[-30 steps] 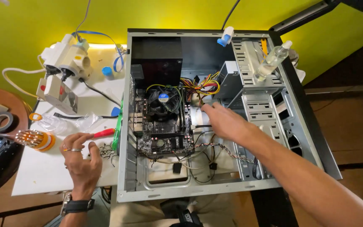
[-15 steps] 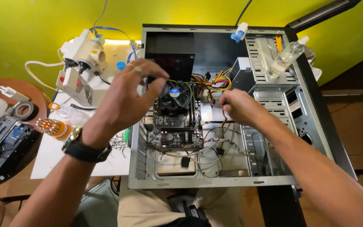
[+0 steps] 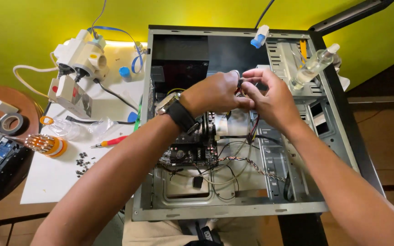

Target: Connecting internal power and data cables to a motherboard inside a computer case.

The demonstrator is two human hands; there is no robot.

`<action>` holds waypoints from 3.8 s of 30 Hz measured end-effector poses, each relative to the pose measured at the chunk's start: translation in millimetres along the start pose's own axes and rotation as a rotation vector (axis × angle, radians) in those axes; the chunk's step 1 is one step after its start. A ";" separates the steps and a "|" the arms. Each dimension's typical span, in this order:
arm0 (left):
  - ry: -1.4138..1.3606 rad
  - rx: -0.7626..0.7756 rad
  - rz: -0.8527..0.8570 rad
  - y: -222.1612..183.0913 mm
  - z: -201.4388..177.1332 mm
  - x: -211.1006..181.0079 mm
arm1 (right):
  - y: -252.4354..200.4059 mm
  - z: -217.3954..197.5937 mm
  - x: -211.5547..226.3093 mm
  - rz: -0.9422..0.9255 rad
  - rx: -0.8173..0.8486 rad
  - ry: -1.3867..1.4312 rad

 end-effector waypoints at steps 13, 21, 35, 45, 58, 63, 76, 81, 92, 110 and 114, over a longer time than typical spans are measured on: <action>-0.903 -0.404 -0.346 -11.3 2.0 47.2 | -22.9 3.6 49.1 0.046 0.205 0.380; -0.538 -0.330 -0.331 -17.1 -0.7 52.9 | -35.7 51.8 -19.7 0.168 0.809 -0.582; -0.241 -0.224 -0.060 -26.2 -2.1 44.3 | -39.1 79.9 -52.1 0.062 0.802 -0.724; -0.151 -0.172 0.067 -21.0 5.1 48.2 | -34.7 80.3 -70.6 0.128 0.754 -0.650; -0.159 -0.125 0.068 -15.5 8.4 58.4 | -23.8 60.6 -21.8 0.159 0.795 -0.583; -0.154 -0.024 0.030 -28.1 6.7 46.0 | -14.0 50.8 -10.0 0.131 0.694 -0.479; 0.175 -0.178 -0.073 -12.0 24.8 67.0 | -40.4 49.0 41.9 -0.130 0.553 -0.409; 0.211 -0.167 -0.035 -15.9 26.3 57.6 | -83.3 92.9 66.6 -0.175 1.021 -0.502; 0.142 -0.136 0.009 -12.7 18.5 51.5 | -81.6 114.3 48.9 -0.540 0.998 -0.799; 0.025 -0.145 0.093 -22.3 13.3 42.3 | -94.0 126.9 38.1 -0.893 0.895 -0.711; 0.032 -0.153 0.098 -18.0 18.2 47.0 | -93.8 117.7 76.2 -0.953 0.861 -0.788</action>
Point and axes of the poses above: each hand's wrist, its own y-axis towards the middle knuckle, its own z-axis out of the palm, x = y × z, the point moved 3 cm from there along y, towards the middle knuckle, and after that the axes turned 1 degree about x, right-handed, at the moved point
